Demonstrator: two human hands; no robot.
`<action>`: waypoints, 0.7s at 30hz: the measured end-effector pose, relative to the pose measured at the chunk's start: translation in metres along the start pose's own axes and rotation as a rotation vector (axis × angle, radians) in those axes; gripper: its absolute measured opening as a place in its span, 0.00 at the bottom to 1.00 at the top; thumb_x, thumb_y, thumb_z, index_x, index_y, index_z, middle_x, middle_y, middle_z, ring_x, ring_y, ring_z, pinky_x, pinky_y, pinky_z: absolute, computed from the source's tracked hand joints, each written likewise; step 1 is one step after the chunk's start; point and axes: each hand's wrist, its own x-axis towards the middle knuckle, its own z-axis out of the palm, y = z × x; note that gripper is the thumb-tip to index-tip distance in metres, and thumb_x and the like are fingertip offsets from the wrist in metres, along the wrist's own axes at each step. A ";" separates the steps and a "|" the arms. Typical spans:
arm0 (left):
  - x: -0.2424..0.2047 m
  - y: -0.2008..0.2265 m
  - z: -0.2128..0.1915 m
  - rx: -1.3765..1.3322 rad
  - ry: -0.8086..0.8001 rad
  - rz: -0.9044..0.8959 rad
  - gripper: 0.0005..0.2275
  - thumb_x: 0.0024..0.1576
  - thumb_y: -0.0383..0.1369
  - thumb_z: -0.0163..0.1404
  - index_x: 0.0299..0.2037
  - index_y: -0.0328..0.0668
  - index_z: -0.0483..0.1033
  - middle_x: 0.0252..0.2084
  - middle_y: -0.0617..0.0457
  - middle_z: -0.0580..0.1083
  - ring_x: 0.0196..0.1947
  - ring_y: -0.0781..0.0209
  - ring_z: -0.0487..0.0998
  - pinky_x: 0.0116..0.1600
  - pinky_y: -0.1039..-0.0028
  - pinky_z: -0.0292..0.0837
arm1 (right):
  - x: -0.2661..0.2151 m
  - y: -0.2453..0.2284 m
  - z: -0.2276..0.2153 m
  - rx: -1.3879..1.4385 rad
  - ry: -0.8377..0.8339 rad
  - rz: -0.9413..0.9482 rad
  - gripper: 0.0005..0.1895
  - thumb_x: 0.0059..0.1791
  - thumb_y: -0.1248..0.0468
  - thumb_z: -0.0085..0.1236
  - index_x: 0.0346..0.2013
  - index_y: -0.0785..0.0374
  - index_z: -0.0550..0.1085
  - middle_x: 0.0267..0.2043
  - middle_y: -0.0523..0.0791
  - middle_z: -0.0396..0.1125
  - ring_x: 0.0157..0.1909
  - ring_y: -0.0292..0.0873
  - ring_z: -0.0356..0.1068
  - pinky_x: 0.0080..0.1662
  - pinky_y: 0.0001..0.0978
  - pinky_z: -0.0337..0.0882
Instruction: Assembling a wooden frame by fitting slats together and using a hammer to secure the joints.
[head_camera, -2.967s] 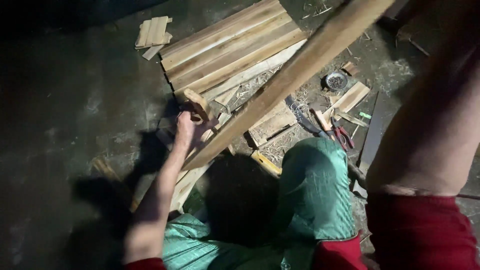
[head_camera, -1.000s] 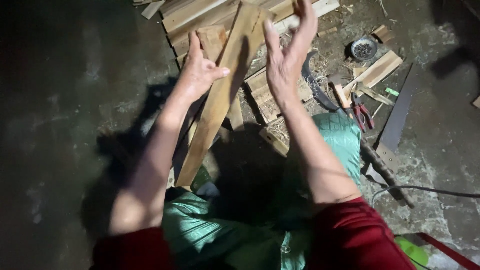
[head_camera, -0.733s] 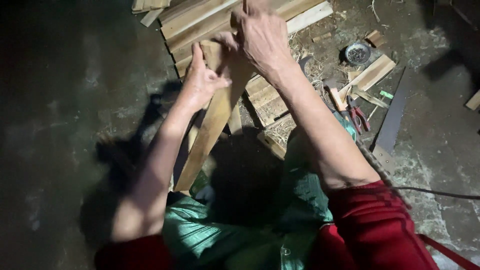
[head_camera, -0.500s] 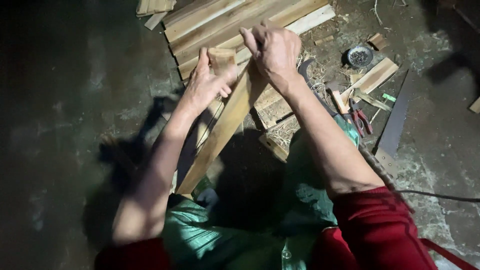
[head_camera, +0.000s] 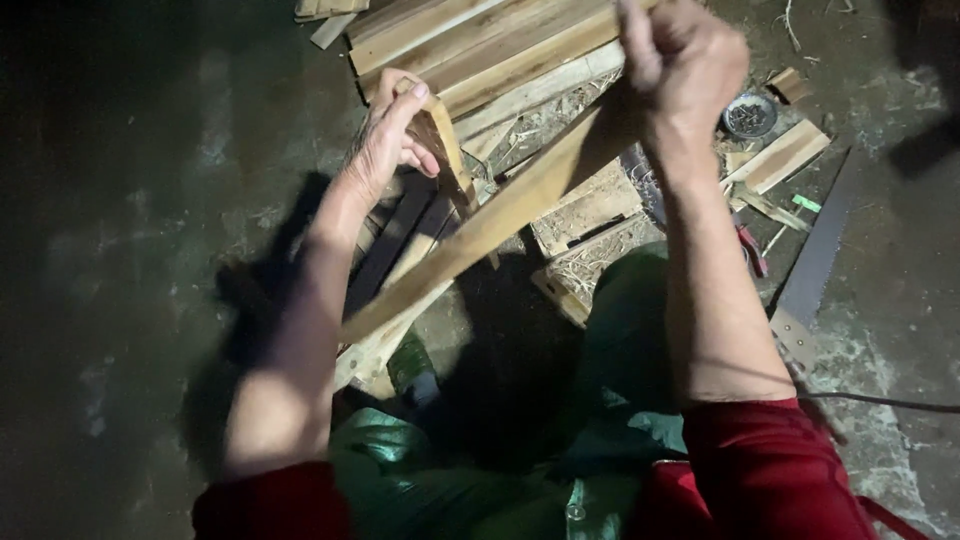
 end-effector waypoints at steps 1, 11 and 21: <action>0.000 0.002 0.000 0.003 0.001 -0.035 0.18 0.57 0.53 0.40 0.45 0.51 0.57 0.54 0.53 0.70 0.18 0.54 0.78 0.25 0.74 0.74 | 0.001 0.006 -0.003 0.026 0.048 0.053 0.34 0.66 0.57 0.62 0.19 0.52 0.59 0.17 0.36 0.47 0.20 0.32 0.47 0.27 0.29 0.49; -0.001 0.029 0.022 0.130 -0.074 -0.203 0.17 0.57 0.51 0.42 0.46 0.52 0.58 0.41 0.45 0.73 0.26 0.56 0.77 0.26 0.75 0.73 | -0.002 -0.079 0.034 0.586 -0.020 0.623 0.22 0.55 0.56 0.59 0.16 0.50 0.72 0.15 0.34 0.64 0.17 0.29 0.61 0.31 0.25 0.72; -0.013 0.048 0.015 0.328 -0.186 -0.176 0.13 0.62 0.51 0.36 0.42 0.54 0.57 0.70 0.43 0.62 0.67 0.47 0.67 0.66 0.54 0.66 | -0.022 -0.135 0.073 0.943 0.163 0.572 0.24 0.54 0.58 0.58 0.13 0.51 0.63 0.13 0.35 0.55 0.15 0.33 0.49 0.24 0.24 0.57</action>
